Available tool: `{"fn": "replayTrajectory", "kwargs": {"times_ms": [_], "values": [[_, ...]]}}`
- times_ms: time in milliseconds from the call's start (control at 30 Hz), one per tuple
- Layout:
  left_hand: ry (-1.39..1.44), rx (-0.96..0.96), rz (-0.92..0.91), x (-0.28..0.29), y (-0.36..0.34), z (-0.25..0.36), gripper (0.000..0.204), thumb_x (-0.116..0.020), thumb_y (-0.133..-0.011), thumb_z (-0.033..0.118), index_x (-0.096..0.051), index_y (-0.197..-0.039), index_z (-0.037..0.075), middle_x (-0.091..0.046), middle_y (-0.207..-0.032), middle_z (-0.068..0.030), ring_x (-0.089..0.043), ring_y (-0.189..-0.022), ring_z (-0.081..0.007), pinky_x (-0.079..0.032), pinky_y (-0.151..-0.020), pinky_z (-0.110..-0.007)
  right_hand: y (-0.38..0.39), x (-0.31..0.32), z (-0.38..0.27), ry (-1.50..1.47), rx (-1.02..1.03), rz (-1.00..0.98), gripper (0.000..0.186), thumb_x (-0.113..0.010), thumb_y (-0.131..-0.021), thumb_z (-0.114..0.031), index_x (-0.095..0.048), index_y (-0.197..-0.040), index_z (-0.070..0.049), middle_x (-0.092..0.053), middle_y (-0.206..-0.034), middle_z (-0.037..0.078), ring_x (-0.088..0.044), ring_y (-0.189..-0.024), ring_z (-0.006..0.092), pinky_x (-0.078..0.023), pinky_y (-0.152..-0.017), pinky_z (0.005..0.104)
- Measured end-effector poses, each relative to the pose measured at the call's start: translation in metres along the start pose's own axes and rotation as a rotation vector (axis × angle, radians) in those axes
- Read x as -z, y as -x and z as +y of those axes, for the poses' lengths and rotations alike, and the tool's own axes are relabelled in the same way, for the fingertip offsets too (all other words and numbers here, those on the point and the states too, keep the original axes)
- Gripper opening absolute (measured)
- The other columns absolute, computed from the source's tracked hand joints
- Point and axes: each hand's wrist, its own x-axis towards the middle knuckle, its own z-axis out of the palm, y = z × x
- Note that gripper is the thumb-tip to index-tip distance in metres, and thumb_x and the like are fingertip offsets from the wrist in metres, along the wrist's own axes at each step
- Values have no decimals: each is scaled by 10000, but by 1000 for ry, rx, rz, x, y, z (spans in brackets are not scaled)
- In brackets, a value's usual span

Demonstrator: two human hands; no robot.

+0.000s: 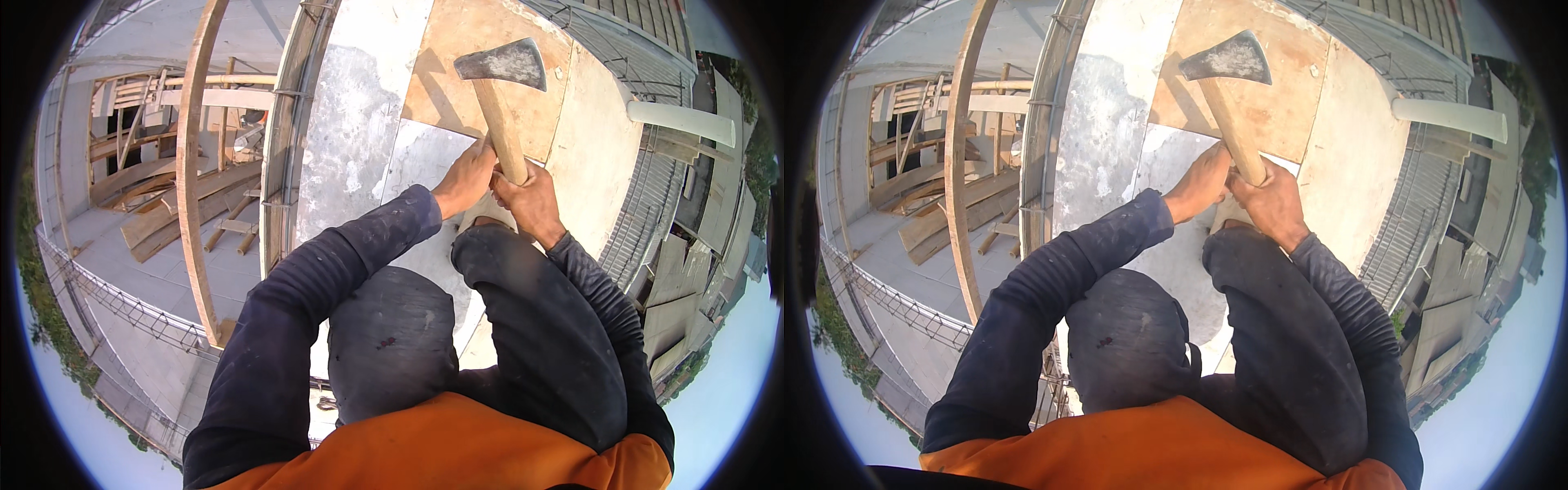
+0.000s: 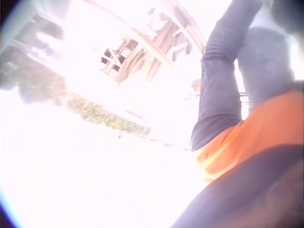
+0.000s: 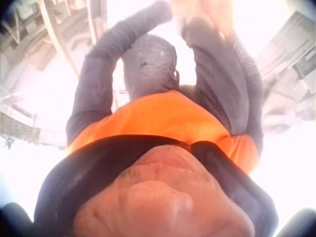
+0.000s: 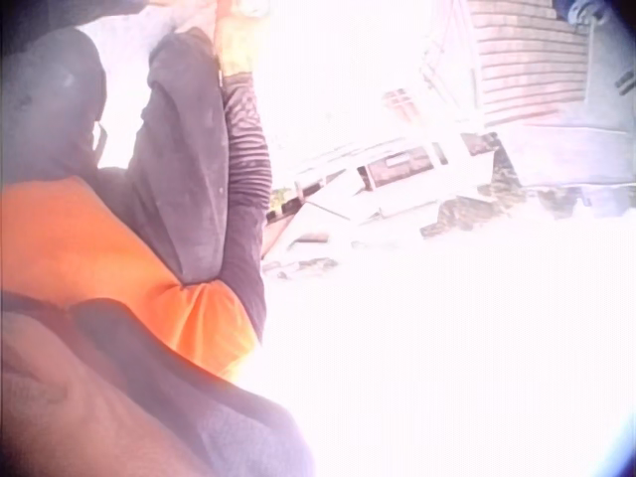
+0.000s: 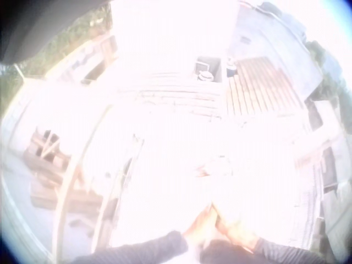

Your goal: The person positions plywood boards onto a concrete surface, secures them by driving nails with an axe, and then positions a wooden beam over the edge of the formwork.

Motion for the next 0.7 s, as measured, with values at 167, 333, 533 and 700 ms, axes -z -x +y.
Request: {"fn": "replayTrajectory", "kwargs": {"times_ms": [167,333,533,700], "values": [[579,189,-107,9,19,-5,539,-520,-1129,416,-504,-1429,-32,-681,-953,-134,-685,-832,-230,-523,-681,-344,6,-3,-10,-206,-1,-20,251,-783,-1007,-244,-755,-1049,1,-702,-750,34,-621,-643,95,-510,-613,280],[740,195,62,16,41,9,407,-628,-1113,351,-655,-1339,15,-703,-959,-33,-487,-702,-64,-398,-624,-236,-10,-2,-7,-465,-46,82,257,-812,-987,-233,-739,-985,14,-669,-693,46,-589,-521,133,-474,-521,298],[811,187,199,28,43,18,314,-732,-1052,210,-716,-1273,-12,-723,-1065,-23,-504,-791,-39,-408,-682,-224,-11,-19,-28,-599,-175,-39,328,-804,-975,-300,-739,-908,14,-653,-691,59,-599,-552,169,-495,-560,321],[916,235,231,27,47,12,336,-765,-1028,193,-686,-1287,-6,-710,-1072,-13,-516,-820,-43,-415,-690,-234,-21,-23,-20,-577,-230,-66,361,-813,-952,-372,-734,-871,-30,-638,-697,46,-597,-571,164,-493,-573,324]]}}
